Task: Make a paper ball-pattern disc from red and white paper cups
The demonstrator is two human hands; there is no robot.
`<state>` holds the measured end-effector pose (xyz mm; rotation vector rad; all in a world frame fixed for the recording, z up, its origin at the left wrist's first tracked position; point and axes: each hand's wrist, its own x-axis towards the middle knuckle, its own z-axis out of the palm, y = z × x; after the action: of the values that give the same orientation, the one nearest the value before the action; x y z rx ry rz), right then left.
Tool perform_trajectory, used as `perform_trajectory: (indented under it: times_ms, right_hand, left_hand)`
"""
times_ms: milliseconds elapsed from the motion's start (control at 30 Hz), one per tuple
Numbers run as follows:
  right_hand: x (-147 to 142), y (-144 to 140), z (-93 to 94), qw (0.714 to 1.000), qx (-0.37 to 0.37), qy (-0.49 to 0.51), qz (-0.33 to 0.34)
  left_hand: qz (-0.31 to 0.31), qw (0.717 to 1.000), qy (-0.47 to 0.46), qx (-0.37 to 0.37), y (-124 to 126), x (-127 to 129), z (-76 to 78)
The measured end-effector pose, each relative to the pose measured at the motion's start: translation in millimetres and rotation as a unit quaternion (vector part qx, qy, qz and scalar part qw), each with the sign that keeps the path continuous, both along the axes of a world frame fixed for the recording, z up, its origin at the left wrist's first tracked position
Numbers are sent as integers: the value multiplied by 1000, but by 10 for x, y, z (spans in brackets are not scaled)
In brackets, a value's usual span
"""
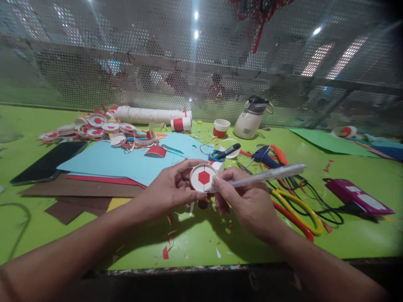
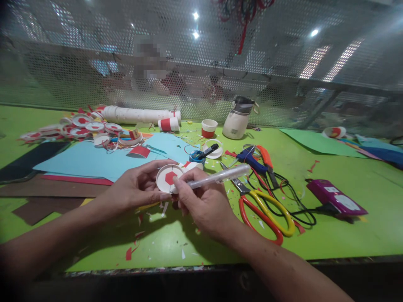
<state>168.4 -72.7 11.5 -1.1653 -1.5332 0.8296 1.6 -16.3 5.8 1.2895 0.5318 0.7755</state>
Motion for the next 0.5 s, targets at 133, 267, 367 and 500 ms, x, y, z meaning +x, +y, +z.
perform_trajectory:
  times_ms: [133,267,367,500]
  right_hand:
    - [2,-8,-1,1000,-10,2,0]
    - [5,-3,-9,999,-14,29,10]
    - [11,7,-12,998,4,68,13]
    - [10,15,-10,995,14,95,12]
  left_hand:
    - [2,1000,4,-1,-2,0,14]
    - [10,1000,-2,9,1,-3,19]
    - [14,1000,5,21,0,-5,21]
    - [9,1000,4,28,1,-7,14]
